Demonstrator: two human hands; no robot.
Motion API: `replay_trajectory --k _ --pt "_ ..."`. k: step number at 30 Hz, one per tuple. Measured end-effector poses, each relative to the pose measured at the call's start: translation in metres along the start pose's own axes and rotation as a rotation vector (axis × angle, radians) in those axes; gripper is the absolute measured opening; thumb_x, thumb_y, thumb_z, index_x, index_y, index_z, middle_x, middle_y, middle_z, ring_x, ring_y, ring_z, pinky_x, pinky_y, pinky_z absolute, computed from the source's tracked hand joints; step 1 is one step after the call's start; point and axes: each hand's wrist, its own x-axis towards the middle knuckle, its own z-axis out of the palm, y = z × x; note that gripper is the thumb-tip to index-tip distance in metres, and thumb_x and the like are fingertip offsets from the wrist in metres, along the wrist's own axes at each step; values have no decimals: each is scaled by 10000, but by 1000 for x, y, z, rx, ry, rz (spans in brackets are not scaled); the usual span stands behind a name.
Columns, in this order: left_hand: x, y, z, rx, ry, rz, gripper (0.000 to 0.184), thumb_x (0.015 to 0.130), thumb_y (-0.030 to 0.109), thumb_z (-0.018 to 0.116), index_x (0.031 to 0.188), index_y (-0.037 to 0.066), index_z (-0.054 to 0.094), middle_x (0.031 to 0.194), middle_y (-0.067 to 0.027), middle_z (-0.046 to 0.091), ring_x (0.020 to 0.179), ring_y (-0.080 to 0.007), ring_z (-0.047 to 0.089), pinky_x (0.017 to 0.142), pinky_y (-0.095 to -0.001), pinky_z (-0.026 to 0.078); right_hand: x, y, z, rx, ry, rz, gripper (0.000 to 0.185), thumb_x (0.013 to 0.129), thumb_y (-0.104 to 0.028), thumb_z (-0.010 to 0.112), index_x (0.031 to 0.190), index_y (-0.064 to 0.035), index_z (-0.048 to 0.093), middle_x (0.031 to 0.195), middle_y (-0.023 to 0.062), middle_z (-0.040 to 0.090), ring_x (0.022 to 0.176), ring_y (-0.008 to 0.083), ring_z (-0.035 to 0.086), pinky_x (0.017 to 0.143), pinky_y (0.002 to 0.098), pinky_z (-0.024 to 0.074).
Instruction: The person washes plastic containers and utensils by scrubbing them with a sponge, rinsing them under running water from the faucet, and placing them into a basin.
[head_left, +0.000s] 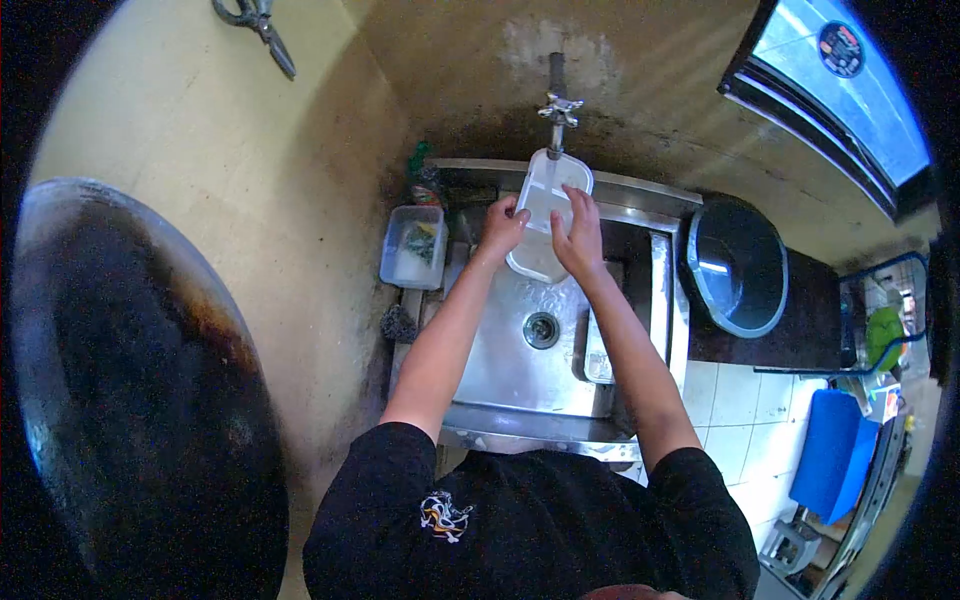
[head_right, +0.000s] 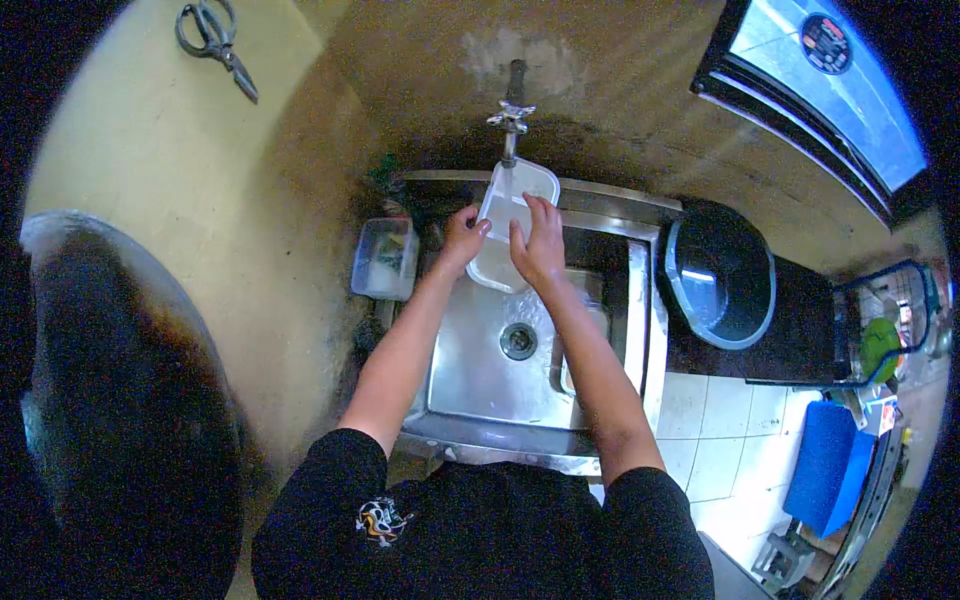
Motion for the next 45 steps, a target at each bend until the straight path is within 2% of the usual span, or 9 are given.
replay_trajectory --k 4,8,10,21,26,28,35,37,45 --pt "-7 -18 -25 217 -23 -22 188 736 145 617 859 8 581 723 -61 578 683 -146 522 626 -292 424 -5 18 65 -105 -58 37 565 838 -288 489 1314 -42 308 1274 269 362 1214 436 291 1013 492 229" --pt "-17 -36 -34 417 165 189 164 689 162 640 693 20 559 561 -69 508 570 -183 493 539 -326 391 -20 7 93 -16 -97 133 601 874 -367 404 1368 -73 228 1330 251 317 1244 441 250 1034 488 179" --pt "-30 -14 -38 544 187 88 227 619 201 633 586 53 464 627 -118 482 732 -297 461 643 -398 352 -32 9 106 55 -134 161 582 886 -374 370 1367 -76 234 1338 246 310 1250 437 243 1037 485 171" --pt "-58 3 -33 755 259 -1 214 672 243 656 720 103 501 976 -128 478 962 -326 420 756 -481 358 -68 -7 118 273 -82 227 565 921 -376 243 1374 -42 190 1380 238 231 1295 386 177 1064 445 119" --pt "-70 32 -31 827 280 -85 223 704 266 640 784 104 510 1118 -156 406 1022 -370 387 727 -531 367 -77 -15 131 280 -55 218 541 907 -304 322 1339 10 240 1399 229 192 1305 375 159 1065 453 127" --pt "-74 44 -27 876 289 -124 237 721 299 635 787 108 511 1146 -179 410 1056 -405 390 785 -567 356 -78 -13 137 -60 -125 28 514 878 -251 385 1293 39 295 1406 226 175 1306 374 154 1064 457 144" --pt "-76 48 -14 960 311 -34 239 731 309 611 843 108 544 1183 -191 388 1079 -398 367 805 -561 339 -73 -35 123 142 28 135 510 851 -214 440 1268 51 314 1403 224 189 1295 380 179 1067 425 171" --pt "-74 51 -9 1036 319 -49 245 731 312 607 864 113 556 1182 -195 385 1074 -388 369 815 -547 330 -72 -25 138 355 46 345 545 848 -228 459 1288 46 292 1396 222 212 1287 374 208 1065 408 188" --pt "-69 62 -2 1003 329 -5 241 723 297 625 852 112 542 1177 -193 382 1065 -385 367 801 -546 337 -61 -19 121 154 34 148 590 842 -234 471 1319 33 251 1400 216 207 1291 361 213 1056 409 212"
